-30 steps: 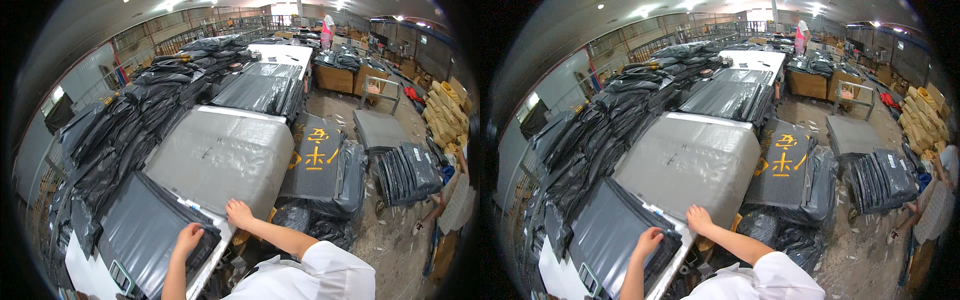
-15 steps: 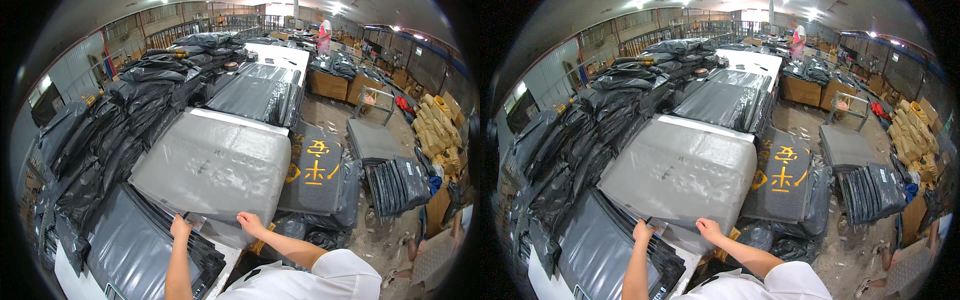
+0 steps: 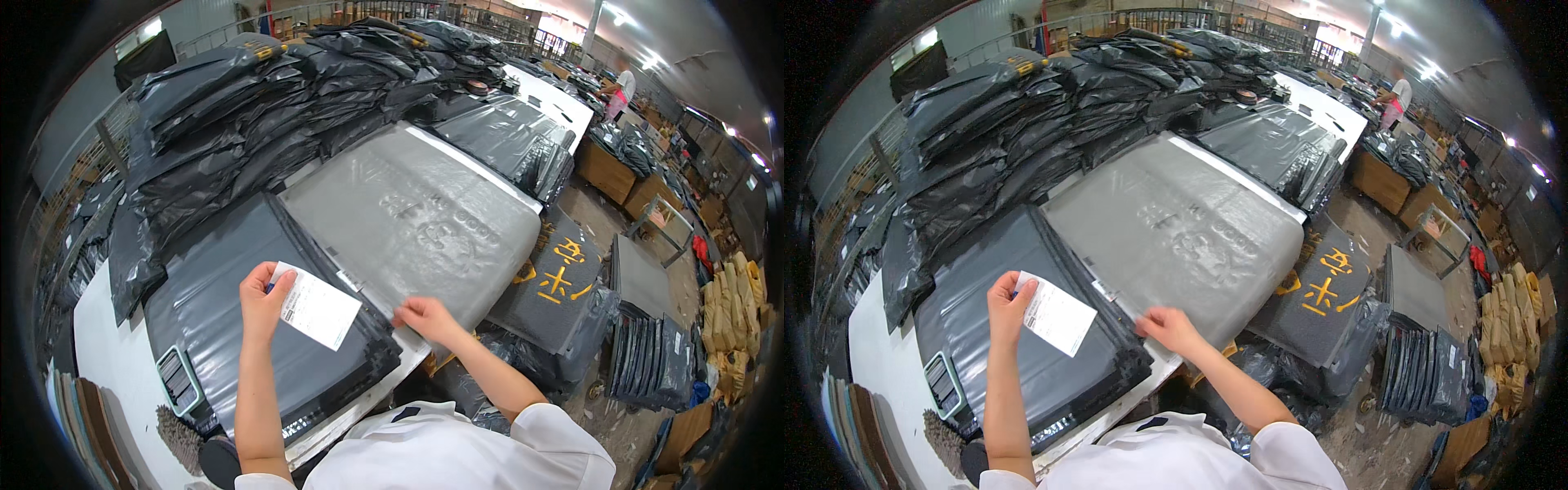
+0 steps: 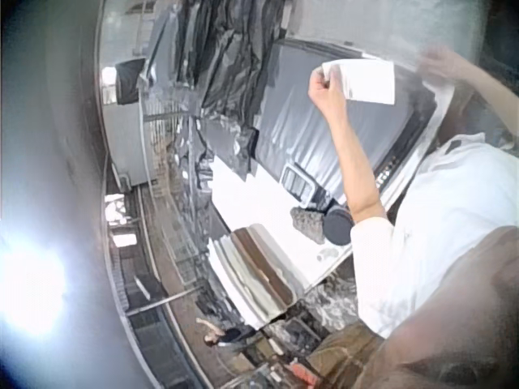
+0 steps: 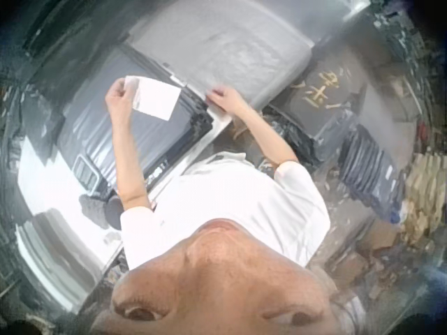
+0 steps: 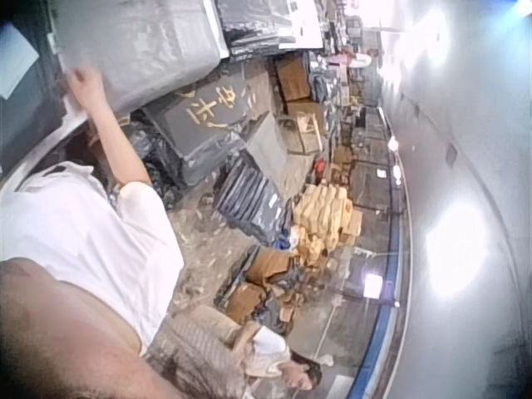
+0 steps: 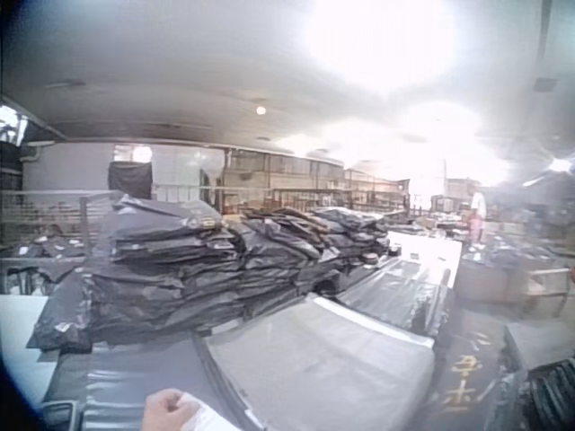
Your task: The person picks up mats, folds them, places them inside shipping bags, and then applies labels to the bags.
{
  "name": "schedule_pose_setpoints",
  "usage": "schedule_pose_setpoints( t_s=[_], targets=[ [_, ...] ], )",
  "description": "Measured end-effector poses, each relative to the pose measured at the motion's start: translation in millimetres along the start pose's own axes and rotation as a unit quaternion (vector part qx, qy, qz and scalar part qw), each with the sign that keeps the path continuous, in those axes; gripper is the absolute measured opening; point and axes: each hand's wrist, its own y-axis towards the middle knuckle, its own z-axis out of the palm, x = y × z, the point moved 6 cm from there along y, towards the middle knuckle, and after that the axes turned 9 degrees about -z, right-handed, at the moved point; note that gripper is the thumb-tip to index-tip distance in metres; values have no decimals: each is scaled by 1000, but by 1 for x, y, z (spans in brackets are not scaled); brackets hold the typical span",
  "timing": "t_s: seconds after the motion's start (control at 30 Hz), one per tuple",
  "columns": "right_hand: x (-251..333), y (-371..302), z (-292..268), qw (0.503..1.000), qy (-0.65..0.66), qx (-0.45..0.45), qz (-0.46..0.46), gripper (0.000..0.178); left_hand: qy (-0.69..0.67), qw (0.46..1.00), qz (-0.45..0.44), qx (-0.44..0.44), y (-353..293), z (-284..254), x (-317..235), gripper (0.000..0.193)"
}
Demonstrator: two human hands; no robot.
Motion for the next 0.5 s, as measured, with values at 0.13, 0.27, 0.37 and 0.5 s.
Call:
schedule_pose_setpoints(
  t_s=[0.13,0.27,0.37,0.5],
  targets=[
    [241,-44,15,882,244,110,-388,7,51,998,21,-9,-44,-49,-25,6],
    [343,-109,34,671,199,144,-699,21,125,989,48,-58,-77,-93,-46,7],
    [364,-133,48,684,110,105,-713,19,161,982,82,-45,-84,-98,-61,10],
    [364,-147,79,663,124,64,-735,29,209,973,68,-69,-105,-122,-75,11]
  ],
)
